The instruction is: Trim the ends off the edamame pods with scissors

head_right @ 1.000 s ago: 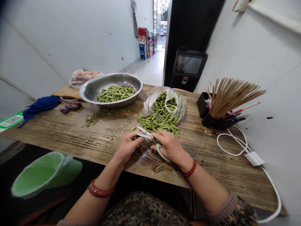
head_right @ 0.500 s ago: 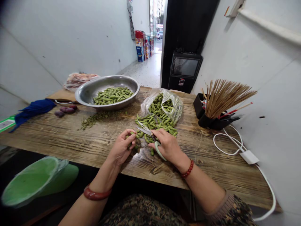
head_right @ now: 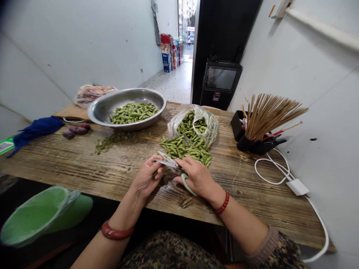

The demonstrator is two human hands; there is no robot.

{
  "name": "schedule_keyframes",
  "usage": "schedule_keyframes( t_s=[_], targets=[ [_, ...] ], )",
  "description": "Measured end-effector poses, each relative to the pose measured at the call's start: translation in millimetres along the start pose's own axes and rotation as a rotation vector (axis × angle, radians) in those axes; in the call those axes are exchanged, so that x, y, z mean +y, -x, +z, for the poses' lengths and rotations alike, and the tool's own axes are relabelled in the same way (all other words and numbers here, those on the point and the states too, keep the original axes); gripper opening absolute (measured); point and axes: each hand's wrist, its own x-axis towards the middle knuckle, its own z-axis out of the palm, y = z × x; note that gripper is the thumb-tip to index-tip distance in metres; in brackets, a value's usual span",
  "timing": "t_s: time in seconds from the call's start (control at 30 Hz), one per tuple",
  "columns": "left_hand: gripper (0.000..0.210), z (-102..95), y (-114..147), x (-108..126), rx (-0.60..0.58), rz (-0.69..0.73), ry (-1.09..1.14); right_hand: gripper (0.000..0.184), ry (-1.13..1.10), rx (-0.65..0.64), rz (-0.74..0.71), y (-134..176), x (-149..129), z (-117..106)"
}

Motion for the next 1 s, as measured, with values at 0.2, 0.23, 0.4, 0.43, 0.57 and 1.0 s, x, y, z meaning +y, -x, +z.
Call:
schedule_keyframes(
  t_s=[0.2, 0.23, 0.4, 0.43, 0.57, 1.0],
  targets=[
    [0.033, 2.0, 1.3, -1.5, 0.012, 0.013, -0.037, 0.054, -0.010, 0.002, -0.002, -0.9, -1.9, -2.8],
    [0.034, 2.2, 1.4, -1.6, 0.024, 0.019, -0.037, 0.056, -0.007, 0.004, 0.002, -0.8, -2.1, -2.7],
    [0.035, 2.8, 1.5, -1.8, 0.031, 0.026, -0.035, 0.057, -0.011, -0.003, 0.005, -0.3, -2.1, -1.7],
    [0.035, 2.8, 1.7, -1.8, 0.027, 0.029, -0.037, 0.055, -0.014, -0.007, 0.004, -0.3, -2.0, -1.7],
    [0.034, 2.2, 2.4, -2.0, 0.013, 0.031, -0.053, 0.050, -0.010, -0.011, -0.008, -0.6, -1.3, -2.2],
    [0.030, 1.7, 2.8, 2.1, -0.015, 0.001, -0.045, 0.044, -0.003, -0.009, -0.020, -0.6, -0.8, -2.8]
  ],
)
